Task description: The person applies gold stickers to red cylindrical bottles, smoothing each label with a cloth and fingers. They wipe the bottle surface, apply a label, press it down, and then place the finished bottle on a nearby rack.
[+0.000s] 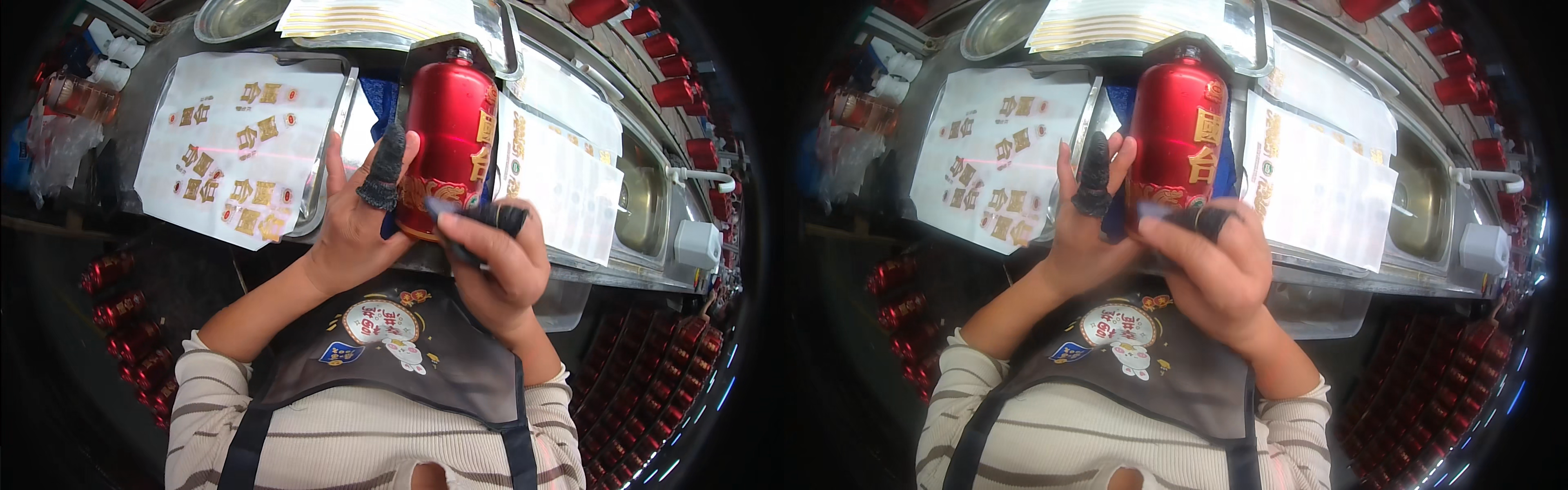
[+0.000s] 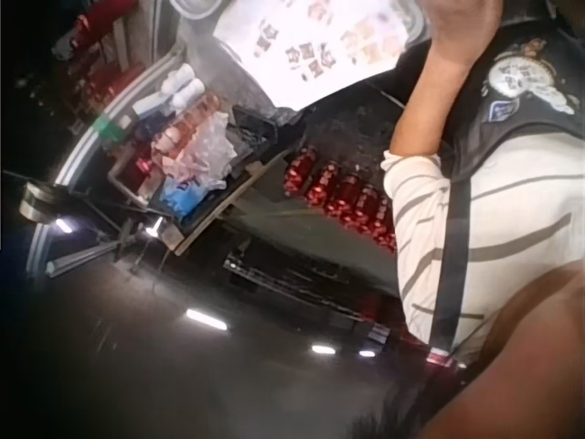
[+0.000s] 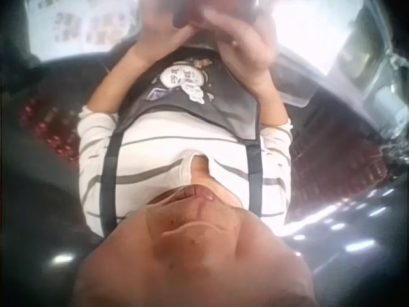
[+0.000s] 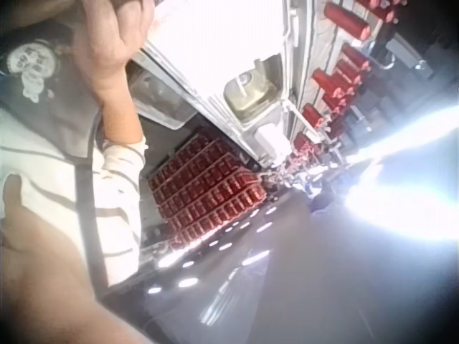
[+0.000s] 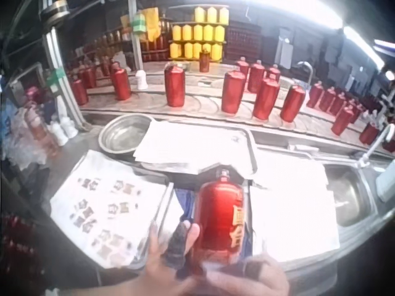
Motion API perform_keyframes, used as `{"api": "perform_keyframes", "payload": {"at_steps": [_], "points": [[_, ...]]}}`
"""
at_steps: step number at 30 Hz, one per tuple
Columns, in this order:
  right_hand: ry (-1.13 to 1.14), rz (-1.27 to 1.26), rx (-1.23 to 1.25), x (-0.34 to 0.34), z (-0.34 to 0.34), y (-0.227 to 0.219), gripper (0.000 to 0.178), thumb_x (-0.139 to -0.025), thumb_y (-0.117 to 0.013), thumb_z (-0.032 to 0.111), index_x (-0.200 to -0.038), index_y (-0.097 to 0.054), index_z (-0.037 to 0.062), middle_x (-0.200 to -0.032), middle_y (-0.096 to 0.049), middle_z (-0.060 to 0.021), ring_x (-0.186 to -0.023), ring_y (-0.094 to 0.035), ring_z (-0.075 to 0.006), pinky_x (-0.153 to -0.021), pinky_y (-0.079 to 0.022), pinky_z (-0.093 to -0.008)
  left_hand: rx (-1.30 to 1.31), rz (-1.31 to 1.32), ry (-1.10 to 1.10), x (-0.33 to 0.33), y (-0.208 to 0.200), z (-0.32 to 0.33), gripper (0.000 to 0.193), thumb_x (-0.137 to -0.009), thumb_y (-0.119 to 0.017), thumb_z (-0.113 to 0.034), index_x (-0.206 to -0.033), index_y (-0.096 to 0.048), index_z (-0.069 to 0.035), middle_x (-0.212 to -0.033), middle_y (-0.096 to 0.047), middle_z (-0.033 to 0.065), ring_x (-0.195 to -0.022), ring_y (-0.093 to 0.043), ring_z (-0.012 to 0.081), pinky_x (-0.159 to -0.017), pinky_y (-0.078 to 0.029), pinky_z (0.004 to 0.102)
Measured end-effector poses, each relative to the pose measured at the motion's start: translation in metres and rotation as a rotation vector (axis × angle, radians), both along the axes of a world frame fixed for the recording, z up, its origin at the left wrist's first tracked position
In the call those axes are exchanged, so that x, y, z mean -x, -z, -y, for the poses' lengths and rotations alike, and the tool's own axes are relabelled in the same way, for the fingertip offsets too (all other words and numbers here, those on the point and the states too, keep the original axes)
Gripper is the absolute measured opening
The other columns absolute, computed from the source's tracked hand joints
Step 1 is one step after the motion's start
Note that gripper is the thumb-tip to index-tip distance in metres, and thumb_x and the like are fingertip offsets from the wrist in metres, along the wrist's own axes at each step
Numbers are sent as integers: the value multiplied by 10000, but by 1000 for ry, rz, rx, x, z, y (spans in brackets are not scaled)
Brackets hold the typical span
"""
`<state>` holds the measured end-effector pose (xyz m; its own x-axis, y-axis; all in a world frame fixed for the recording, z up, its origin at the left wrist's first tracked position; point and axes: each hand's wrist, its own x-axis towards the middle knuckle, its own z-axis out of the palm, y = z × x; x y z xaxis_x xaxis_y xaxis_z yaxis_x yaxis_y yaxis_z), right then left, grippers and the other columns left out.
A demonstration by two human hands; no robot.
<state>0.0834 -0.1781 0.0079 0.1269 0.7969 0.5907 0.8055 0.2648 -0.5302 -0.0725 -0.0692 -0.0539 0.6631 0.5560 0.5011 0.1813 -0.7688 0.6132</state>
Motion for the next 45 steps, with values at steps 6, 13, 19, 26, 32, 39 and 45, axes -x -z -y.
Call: {"api": "perform_keyframes", "payload": {"at_steps": [6,13,19,26,32,39,45], "points": [[154,18,-12,7,10,13,419,-662,-801,-104,-1042,-744,63,-916,-633,-88,-769,-624,-247,-675,-518,-331,-30,-71,207,-7,-21,-13,871,-726,-794,-138,-1504,-412,-52,-1506,-487,159,-1397,-475,299,-1214,-45,593],[121,68,-8,7,-1,7,453,-618,-744,-61,-1044,-752,94,-893,-636,-55,-816,-604,-273,-731,-502,-371,-66,-43,92,-15,-7,-6,939,-743,-827,-273,-1512,-334,-55,-1562,-443,99,-1413,-447,312,-1171,37,659],[47,115,-23,-2,1,4,472,-569,-728,-27,-1026,-754,86,-887,-625,-50,-823,-593,-259,-718,-496,-355,-59,-80,72,-16,-14,-3,856,-820,-770,-306,-1512,-342,-39,-1549,-460,111,-1410,-456,309,-1172,42,654],[292,-957,149,-29,30,11,238,-850,-700,-41,-1080,-660,4,-1050,-636,-62,-939,-633,-167,-862,-517,-274,70,-3,174,5,-17,-7,1009,-733,-830,-440,-1508,-352,-4,-1608,-313,182,-1509,-281,302,-1169,-57,693],[203,-1216,371,-78,54,38,293,-979,-557,306,-1049,-601,26,-871,-531,-49,-732,-489,-103,-589,-360,-211,494,281,-79,-29,-53,-75,431,-831,-768,-404,-1026,-666,-34,-1028,-693,190,-983,-666,361,-963,-428,504],[109,-355,321,18,-2,56,1001,-709,-824,-36,-1545,-290,97,-1362,-463,-171,-1202,-544,-258,-926,-551,-334,321,39,-213,-87,-13,-91,497,-964,-531,-434,-1027,-619,51,-990,-683,250,-928,-665,429,-809,-518,484],[103,-407,310,13,5,52,968,-747,-769,-110,-1548,-266,95,-1405,-439,-171,-1174,-592,-267,-953,-560,-345,736,25,-33,-89,-36,-95,590,-983,-478,-429,-1239,-518,102,-1138,-646,343,-1117,-621,474,-994,-469,484]]}}
